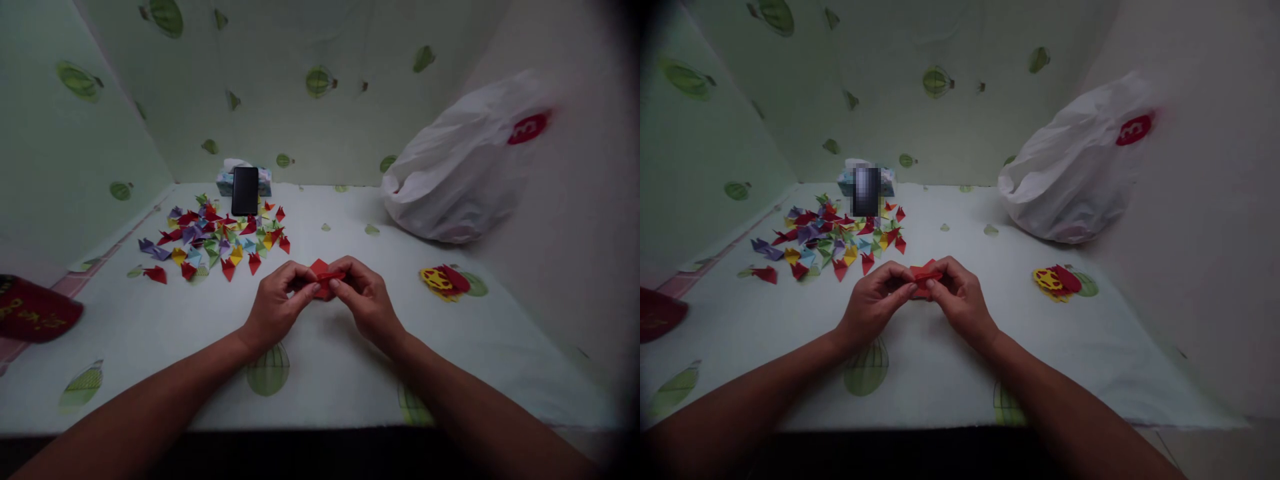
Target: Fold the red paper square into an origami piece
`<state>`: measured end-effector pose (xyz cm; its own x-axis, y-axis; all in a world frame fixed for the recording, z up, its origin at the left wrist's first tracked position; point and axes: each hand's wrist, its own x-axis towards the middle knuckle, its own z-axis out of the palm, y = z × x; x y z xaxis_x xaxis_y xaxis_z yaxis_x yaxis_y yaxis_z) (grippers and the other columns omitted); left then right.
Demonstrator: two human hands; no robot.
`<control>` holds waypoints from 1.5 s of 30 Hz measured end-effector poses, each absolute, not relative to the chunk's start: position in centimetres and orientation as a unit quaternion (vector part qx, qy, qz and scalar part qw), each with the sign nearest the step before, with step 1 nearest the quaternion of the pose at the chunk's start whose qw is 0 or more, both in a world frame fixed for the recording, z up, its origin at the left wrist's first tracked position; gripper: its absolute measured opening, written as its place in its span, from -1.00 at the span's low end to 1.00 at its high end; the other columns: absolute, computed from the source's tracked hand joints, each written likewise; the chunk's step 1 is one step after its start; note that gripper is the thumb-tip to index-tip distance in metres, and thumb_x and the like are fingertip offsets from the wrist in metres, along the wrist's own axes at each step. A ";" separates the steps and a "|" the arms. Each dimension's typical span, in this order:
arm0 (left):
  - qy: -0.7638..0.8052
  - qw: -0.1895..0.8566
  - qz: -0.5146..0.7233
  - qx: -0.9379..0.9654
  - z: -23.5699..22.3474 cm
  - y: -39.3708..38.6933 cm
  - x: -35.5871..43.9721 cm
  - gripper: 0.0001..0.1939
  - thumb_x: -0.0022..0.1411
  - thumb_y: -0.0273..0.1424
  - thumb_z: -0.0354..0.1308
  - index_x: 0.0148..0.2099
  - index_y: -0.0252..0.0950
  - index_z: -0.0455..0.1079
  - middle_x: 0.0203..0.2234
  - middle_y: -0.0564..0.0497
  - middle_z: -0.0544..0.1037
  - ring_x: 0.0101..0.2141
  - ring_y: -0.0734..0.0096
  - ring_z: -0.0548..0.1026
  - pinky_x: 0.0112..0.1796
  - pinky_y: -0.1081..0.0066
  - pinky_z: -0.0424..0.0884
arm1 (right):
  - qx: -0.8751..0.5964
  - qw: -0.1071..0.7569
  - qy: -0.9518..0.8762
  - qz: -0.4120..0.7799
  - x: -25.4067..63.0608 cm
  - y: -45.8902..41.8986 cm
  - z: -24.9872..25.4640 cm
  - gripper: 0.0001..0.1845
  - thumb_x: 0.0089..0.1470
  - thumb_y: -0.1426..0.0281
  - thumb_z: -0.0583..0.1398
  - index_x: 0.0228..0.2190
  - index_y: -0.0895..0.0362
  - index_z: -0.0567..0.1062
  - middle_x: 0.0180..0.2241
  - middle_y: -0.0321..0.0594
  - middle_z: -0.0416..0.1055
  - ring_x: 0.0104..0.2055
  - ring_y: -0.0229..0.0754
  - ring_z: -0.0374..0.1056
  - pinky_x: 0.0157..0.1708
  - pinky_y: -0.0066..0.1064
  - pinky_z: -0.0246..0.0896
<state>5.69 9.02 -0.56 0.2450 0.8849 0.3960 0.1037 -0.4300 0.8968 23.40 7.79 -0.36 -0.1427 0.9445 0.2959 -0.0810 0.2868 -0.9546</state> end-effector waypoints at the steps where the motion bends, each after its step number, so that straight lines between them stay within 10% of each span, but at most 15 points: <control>1: 0.364 0.387 0.497 0.686 -0.6 9.0 5.7 -0.93 0.26 -0.41 0.27 -0.25 -0.29 0.45 -0.39 0.04 0.51 -0.38 0.48 0.48 -0.34 0.45 0.43 | -0.364 0.548 -0.585 0.475 23.4 7.8 -0.4 -0.90 0.18 0.35 0.27 -0.30 0.09 0.45 -0.37 -0.29 0.41 -0.40 -0.25 0.38 -0.35 -0.34 0.34; 45: 0.382 0.534 0.396 0.642 -0.1 10.1 5.2 -0.81 0.23 -0.28 0.26 -0.32 -0.31 0.48 -0.44 0.04 0.53 -0.39 0.45 0.45 -0.31 0.42 0.37 | -0.368 0.508 -0.621 0.470 23.4 8.5 -0.5 -0.80 0.17 0.30 0.30 -0.36 0.08 0.36 -0.38 -0.31 0.37 -0.34 -0.25 0.36 -0.32 -0.37 0.29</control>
<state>5.24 10.14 -0.08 0.3945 0.9133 0.1007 0.0664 -0.1377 0.9883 23.43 8.49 -0.45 -0.2132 0.9344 0.2854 -0.0210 0.2877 -0.9575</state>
